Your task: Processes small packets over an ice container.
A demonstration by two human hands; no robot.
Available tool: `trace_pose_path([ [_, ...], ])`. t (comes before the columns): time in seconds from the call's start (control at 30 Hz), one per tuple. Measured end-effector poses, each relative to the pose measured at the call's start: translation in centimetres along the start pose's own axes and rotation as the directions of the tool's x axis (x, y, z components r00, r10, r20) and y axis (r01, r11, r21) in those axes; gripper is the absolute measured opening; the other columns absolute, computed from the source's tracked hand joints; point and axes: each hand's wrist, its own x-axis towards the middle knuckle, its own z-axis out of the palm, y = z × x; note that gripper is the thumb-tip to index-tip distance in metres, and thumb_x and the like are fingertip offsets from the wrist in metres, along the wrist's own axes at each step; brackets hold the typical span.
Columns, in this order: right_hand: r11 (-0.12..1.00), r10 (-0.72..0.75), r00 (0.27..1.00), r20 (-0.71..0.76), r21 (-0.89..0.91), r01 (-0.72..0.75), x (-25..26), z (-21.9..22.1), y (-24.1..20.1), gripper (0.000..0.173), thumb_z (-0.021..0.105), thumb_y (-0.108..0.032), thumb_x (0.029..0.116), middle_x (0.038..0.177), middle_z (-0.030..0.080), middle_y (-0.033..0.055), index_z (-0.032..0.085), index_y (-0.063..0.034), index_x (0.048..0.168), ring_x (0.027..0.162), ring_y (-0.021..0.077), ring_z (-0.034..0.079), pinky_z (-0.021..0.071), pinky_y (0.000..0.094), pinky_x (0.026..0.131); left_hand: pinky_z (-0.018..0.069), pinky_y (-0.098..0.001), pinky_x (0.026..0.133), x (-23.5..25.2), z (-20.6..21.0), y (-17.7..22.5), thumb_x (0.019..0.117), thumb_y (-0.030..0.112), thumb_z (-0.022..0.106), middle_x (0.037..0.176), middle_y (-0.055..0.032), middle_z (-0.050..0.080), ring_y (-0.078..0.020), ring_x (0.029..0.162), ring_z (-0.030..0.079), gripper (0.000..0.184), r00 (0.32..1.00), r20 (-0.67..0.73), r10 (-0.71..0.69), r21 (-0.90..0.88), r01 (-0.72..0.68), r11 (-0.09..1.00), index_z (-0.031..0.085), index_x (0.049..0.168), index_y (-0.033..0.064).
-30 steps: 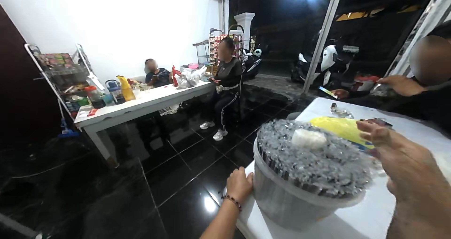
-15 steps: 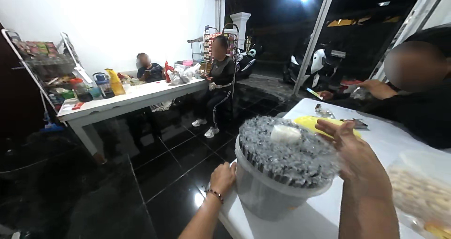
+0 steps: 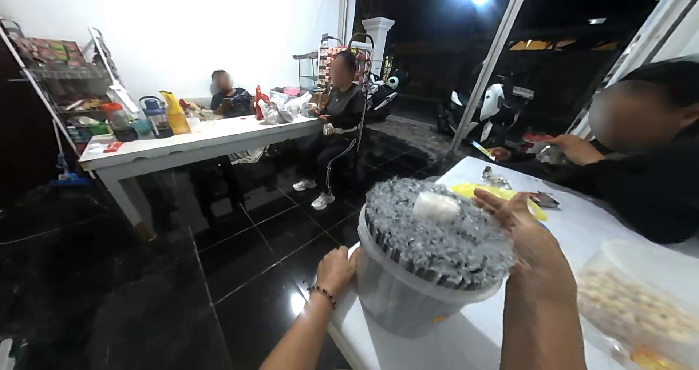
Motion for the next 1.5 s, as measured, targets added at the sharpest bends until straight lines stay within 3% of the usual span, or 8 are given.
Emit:
trace_pose_path([
  [0.1, 0.999, -0.025, 1.0, 0.019, -0.043, 0.026, 0.0, -0.1, 0.0, 0.064, 0.011, -0.042, 0.1126, 0.128, 0.062, 0.0052, 0.054, -0.002, 0.138, 0.111, 0.0048, 0.061, 0.0487, 0.0226, 0.092, 0.0457, -0.0567, 0.105, -0.1, -0.2, 0.1, 0.1105, 0.044, 0.038, 0.13, -0.0244, 0.064, -0.0378, 0.126, 0.06, 0.055, 1.0, 0.012, -0.006, -0.007, 0.006, 1.0, 0.062, 0.129, -0.0025],
  [0.17, 0.995, -0.05, 0.998, 0.023, -0.084, 0.052, 0.2, -0.4, 0.2, 0.065, 0.012, -0.043, 0.1126, 0.136, 0.062, 0.0086, 0.054, -0.0011, 0.14, 0.122, 0.0107, 0.058, 0.045, 0.0295, 0.102, 0.0453, -0.0572, 0.105, -0.1, -0.3, 0.1, 0.1101, 0.045, 0.038, 0.13, -0.0252, 0.063, -0.0388, 0.127, 0.059, 0.057, 1.0, 0.015, -0.003, -0.011, 0.003, 1.0, 0.061, 0.13, -0.0032],
  [0.23, 0.993, -0.054, 0.998, 0.022, -0.101, 0.056, 0.2, -0.3, 0.1, 0.065, 0.013, -0.043, 0.1126, 0.137, 0.061, 0.0092, 0.054, -0.0007, 0.14, 0.125, 0.0123, 0.057, 0.044, 0.0312, 0.104, 0.0453, -0.0568, 0.106, -0.1, -0.3, 0.0, 0.1101, 0.045, 0.038, 0.131, -0.025, 0.063, -0.0387, 0.128, 0.059, 0.057, 1.0, 0.018, 0.001, -0.009, -0.001, 1.0, 0.06, 0.131, -0.0029],
  [0.8, 0.991, -0.123, 0.991, 0.051, -0.039, 0.125, -2.1, 0.7, -1.2, 0.053, 0.02, -0.037, 0.1135, 0.124, 0.063, 0.0015, 0.055, -0.0023, 0.135, 0.111, 0.0029, 0.062, 0.0512, 0.0203, 0.092, 0.044, -0.0548, 0.108, -0.9, -0.9, -0.1, 0.1092, 0.037, 0.045, 0.136, -0.0248, 0.06, -0.0379, 0.131, 0.057, 0.049, 0.999, 0.044, 0.024, -0.03, -0.023, 0.999, 0.058, 0.135, -0.003],
  [1.17, 0.981, -0.185, 0.975, 0.122, -0.044, 0.191, -2.5, 0.6, -1.3, 0.055, 0.019, -0.036, 0.1133, 0.131, 0.062, 0.0013, 0.05, 0.0002, 0.14, 0.117, 0.0025, 0.06, 0.0494, 0.021, 0.098, 0.0428, -0.0561, 0.11, -1.4, -1.1, -0.3, 0.1087, 0.034, 0.046, 0.138, -0.0268, 0.059, -0.0393, 0.132, 0.055, 0.049, 0.997, 0.04, 0.061, -0.093, -0.057, 0.994, 0.057, 0.136, -0.0054],
  [1.5, 0.976, -0.212, 0.967, 0.141, -0.021, 0.217, -2.5, 0.5, -1.1, 0.051, 0.023, -0.036, 0.1129, 0.127, 0.063, -0.0023, 0.05, -0.0009, 0.138, 0.115, 0.0011, 0.061, 0.0502, 0.0198, 0.097, 0.0432, -0.055, 0.109, -1.5, -1.2, -0.2, 0.1089, 0.033, 0.045, 0.137, -0.0268, 0.059, -0.0389, 0.131, 0.056, 0.048, 0.997, 0.042, 0.065, -0.079, -0.062, 0.995, 0.056, 0.136, -0.0058],
])
